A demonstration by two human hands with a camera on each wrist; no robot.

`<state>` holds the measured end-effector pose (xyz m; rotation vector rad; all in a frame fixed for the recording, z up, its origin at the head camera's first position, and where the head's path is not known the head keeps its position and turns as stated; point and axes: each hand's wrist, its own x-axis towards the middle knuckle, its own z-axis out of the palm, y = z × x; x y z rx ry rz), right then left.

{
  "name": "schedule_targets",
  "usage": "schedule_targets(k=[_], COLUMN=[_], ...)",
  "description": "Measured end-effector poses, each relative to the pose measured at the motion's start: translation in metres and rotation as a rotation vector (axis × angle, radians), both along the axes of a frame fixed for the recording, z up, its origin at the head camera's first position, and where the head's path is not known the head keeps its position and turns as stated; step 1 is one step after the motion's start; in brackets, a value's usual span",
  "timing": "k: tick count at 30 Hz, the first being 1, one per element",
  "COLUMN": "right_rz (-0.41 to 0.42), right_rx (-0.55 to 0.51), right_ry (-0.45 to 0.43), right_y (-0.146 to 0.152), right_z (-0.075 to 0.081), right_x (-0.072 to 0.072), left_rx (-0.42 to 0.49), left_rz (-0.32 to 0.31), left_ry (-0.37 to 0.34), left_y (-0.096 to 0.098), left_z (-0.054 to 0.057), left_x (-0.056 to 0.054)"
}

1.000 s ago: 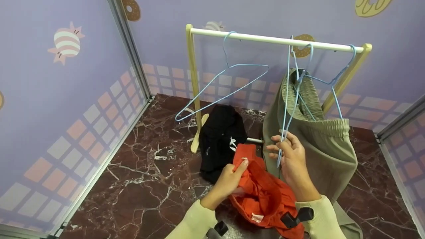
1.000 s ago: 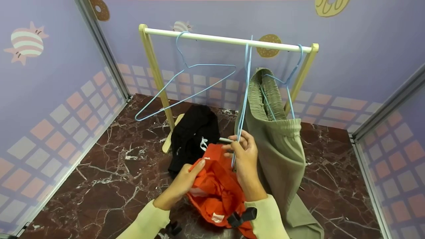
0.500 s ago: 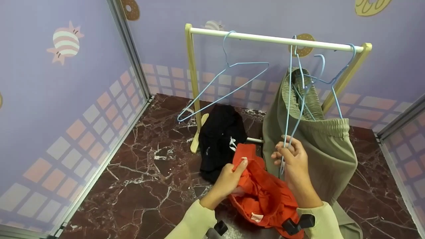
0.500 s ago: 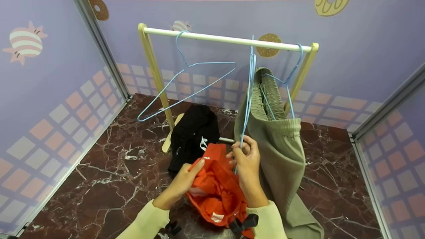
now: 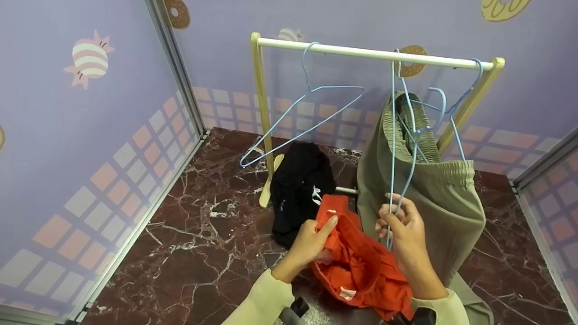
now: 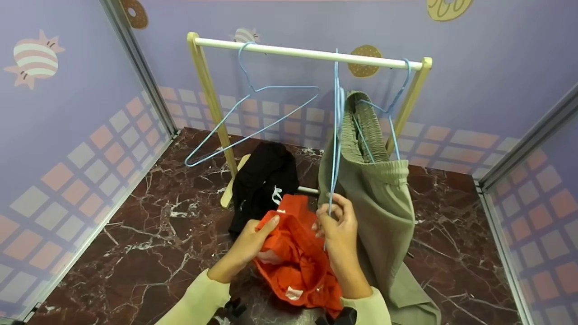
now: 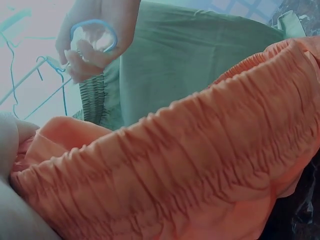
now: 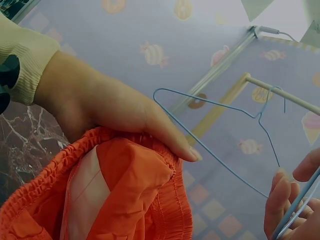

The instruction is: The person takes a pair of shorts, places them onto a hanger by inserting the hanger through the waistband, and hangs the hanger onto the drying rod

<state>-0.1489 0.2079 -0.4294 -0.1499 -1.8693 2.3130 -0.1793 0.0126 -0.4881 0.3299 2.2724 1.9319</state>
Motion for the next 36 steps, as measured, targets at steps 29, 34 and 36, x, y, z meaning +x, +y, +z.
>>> schedule_targets(k=[29,34,36], right_rz=[0.049,0.034,0.032], right_rx=[0.09,0.102,0.111], right_ry=[0.015,-0.002,-0.017], right_y=[0.013,0.015,0.016], right_z=[-0.009,-0.013,-0.014], right_x=[0.047,0.051,0.052], left_rx=[-0.472,-0.533,-0.55], left_rz=[0.231,0.219,0.223], left_ry=[0.337,0.377,0.375], left_y=[-0.017,-0.022,-0.024], left_z=[0.003,0.004,0.004], left_x=[-0.012,-0.015,-0.015])
